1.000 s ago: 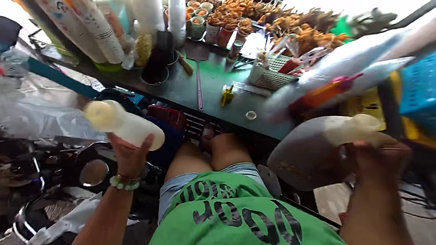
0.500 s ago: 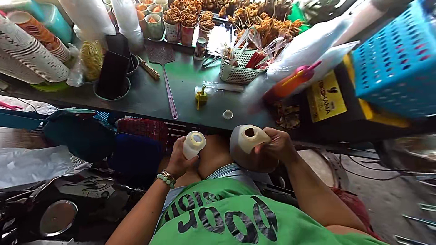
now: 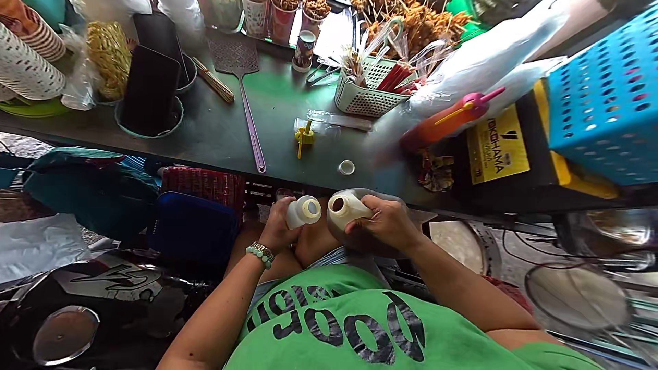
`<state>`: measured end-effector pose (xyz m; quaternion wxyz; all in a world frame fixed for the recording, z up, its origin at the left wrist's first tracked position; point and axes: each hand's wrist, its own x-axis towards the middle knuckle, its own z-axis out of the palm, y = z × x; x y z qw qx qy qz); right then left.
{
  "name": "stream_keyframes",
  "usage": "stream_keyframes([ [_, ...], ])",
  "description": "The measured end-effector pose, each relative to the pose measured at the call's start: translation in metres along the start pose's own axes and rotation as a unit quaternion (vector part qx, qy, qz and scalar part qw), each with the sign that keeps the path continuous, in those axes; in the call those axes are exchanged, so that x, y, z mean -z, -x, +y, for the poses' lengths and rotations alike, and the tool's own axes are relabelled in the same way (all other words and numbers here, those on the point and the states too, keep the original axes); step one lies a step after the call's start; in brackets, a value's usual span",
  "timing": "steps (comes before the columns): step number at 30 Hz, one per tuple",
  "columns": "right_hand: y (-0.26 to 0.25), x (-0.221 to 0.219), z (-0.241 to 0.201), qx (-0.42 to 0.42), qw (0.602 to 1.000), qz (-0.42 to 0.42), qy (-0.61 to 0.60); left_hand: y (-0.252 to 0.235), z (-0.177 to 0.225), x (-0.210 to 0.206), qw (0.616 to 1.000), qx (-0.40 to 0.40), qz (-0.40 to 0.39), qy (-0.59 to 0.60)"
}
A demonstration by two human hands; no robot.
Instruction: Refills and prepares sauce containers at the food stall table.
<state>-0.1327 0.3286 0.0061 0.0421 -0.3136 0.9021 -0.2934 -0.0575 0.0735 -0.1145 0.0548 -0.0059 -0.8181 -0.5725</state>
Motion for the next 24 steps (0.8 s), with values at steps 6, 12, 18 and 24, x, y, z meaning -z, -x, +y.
stream_keyframes([
  [6, -0.012, -0.007, -0.012, -0.029, 0.998, -0.051, 0.037, 0.000, -0.006, 0.004, 1.000, 0.023, -0.002, -0.002],
  [12, -0.021, -0.011, -0.025, -0.052, 0.992, -0.092, 0.068, 0.000, -0.011, 0.006, 0.999, 0.037, 0.004, -0.010],
  [18, -0.027, -0.016, -0.035, -0.070, 0.985, -0.122, 0.104, -0.002, -0.017, 0.008, 0.998, 0.054, 0.002, -0.011],
  [24, -0.033, -0.021, -0.045, -0.083, 0.977, -0.145, 0.130, -0.001, -0.022, 0.011, 0.998, 0.063, 0.006, -0.004],
])
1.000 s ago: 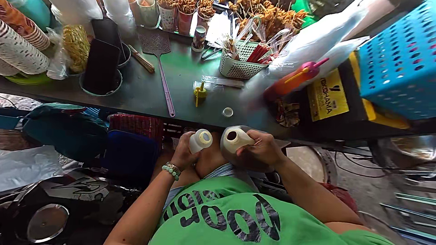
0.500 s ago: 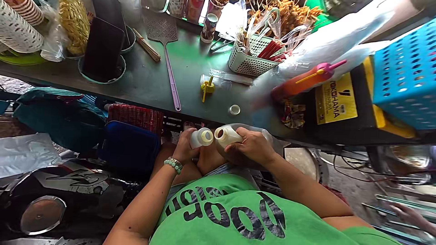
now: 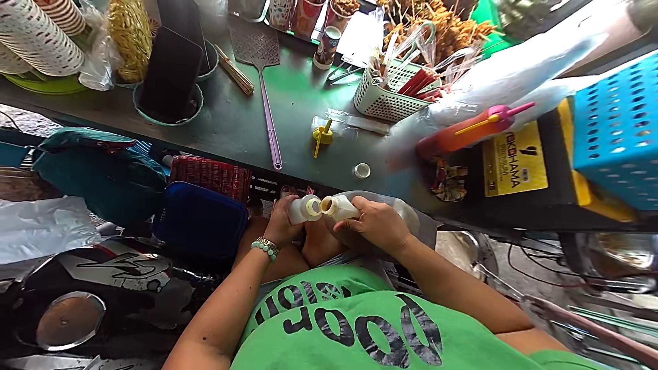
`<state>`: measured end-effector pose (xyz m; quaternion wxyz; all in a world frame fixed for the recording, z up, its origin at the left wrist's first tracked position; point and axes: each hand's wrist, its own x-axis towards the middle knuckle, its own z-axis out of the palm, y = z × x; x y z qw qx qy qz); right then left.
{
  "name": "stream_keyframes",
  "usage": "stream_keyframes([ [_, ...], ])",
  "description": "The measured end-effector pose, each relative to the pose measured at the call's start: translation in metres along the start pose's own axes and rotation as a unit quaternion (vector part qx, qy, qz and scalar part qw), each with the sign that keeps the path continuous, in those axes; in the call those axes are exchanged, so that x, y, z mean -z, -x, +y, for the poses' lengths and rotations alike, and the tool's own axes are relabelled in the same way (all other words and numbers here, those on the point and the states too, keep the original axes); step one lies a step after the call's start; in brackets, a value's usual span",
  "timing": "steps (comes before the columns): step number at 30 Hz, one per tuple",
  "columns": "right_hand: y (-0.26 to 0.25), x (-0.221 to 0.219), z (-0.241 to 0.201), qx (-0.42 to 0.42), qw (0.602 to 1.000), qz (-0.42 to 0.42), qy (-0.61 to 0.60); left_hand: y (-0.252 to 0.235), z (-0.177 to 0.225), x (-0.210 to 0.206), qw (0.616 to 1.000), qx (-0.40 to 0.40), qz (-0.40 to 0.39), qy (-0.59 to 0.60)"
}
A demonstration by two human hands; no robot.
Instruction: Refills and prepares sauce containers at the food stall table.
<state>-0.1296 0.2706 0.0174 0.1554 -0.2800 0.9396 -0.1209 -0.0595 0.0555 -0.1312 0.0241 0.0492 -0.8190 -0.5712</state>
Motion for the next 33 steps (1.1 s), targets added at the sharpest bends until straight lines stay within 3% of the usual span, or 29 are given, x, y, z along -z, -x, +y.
stream_keyframes([
  [33, -0.001, 0.000, -0.015, -0.014, 0.999, -0.023, 0.033, 0.004, -0.009, 0.001, 1.000, 0.019, 0.022, 0.005],
])
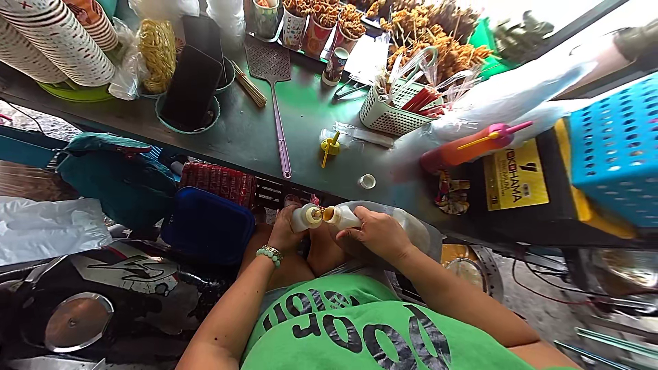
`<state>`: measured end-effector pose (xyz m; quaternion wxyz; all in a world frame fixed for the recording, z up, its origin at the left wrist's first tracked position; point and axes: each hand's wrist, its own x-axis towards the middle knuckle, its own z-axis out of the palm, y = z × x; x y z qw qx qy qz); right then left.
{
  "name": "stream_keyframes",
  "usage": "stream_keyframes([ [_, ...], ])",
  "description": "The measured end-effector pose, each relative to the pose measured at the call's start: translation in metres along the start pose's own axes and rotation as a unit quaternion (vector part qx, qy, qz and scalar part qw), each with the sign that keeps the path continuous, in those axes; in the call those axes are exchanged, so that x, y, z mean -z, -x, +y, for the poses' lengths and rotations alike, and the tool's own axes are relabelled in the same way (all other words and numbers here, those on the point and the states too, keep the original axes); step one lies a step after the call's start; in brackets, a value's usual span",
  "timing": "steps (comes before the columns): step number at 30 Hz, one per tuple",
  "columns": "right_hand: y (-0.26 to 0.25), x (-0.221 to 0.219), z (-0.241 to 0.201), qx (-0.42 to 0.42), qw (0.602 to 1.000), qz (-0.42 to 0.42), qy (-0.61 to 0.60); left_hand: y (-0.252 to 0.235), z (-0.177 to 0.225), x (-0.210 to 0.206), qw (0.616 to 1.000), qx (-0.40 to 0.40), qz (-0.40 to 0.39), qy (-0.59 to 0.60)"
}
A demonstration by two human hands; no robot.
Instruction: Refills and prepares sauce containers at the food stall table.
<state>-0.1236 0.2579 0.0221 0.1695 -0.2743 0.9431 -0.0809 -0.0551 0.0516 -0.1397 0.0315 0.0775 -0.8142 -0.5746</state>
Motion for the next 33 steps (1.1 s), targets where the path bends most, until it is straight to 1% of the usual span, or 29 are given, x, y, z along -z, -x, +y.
stream_keyframes([
  [8, 0.0002, -0.0010, -0.0013, 0.000, 1.000, 0.009, 0.005, 0.0004, -0.0011, 0.0006, 1.000, 0.010, -0.002, 0.002],
  [18, -0.0004, -0.0007, -0.0036, -0.006, 1.000, 0.001, 0.010, -0.0001, -0.0048, -0.0033, 1.000, 0.011, 0.010, 0.018],
  [33, -0.0006, 0.0006, -0.0087, -0.019, 1.000, -0.016, 0.009, 0.0017, -0.0026, -0.0047, 0.999, 0.041, 0.011, 0.008],
])
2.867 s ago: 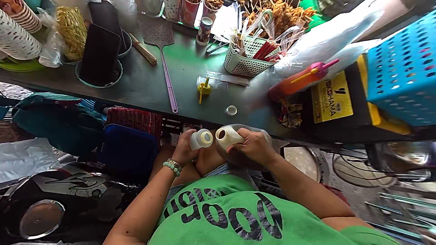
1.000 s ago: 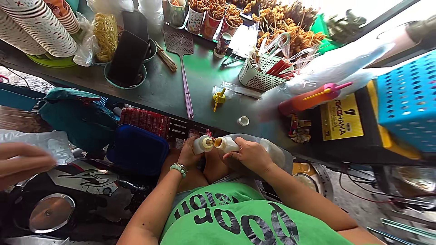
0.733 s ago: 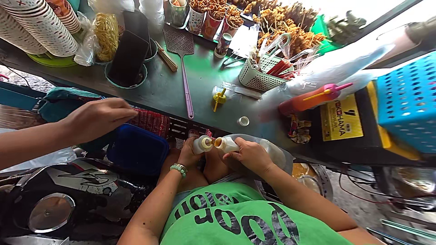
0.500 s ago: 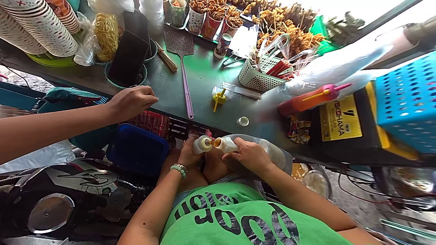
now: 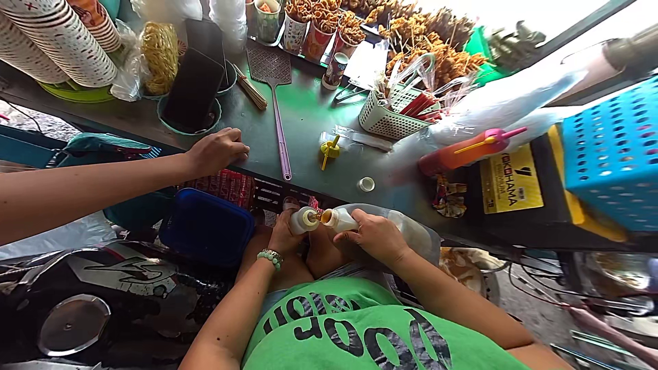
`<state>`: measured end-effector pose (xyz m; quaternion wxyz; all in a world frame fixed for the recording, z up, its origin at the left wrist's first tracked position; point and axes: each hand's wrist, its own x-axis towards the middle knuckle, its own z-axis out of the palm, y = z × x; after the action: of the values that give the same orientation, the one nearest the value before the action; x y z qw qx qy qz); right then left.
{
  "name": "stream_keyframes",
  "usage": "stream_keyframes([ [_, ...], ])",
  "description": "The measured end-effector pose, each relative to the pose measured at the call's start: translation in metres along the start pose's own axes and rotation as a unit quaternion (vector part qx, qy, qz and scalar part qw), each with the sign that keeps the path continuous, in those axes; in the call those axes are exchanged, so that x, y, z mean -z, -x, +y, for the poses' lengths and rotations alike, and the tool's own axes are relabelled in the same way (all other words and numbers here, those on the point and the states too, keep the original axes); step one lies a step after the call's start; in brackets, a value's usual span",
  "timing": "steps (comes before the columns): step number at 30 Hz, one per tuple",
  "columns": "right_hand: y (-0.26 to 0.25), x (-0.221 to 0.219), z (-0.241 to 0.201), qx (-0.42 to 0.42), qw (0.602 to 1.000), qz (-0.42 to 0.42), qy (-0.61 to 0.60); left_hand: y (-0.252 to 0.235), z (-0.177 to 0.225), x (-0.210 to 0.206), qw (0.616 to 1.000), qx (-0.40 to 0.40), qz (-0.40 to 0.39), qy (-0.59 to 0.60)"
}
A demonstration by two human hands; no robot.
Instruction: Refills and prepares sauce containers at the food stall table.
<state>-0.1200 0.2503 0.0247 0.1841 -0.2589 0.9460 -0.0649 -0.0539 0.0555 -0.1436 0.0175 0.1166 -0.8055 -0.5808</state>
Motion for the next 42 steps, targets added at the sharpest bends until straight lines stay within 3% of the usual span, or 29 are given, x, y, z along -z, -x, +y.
stream_keyframes([
  [42, -0.0018, -0.0046, -0.0063, 0.002, 1.000, 0.009, 0.027, 0.0004, -0.0064, -0.0029, 0.999, 0.044, -0.007, 0.011],
])
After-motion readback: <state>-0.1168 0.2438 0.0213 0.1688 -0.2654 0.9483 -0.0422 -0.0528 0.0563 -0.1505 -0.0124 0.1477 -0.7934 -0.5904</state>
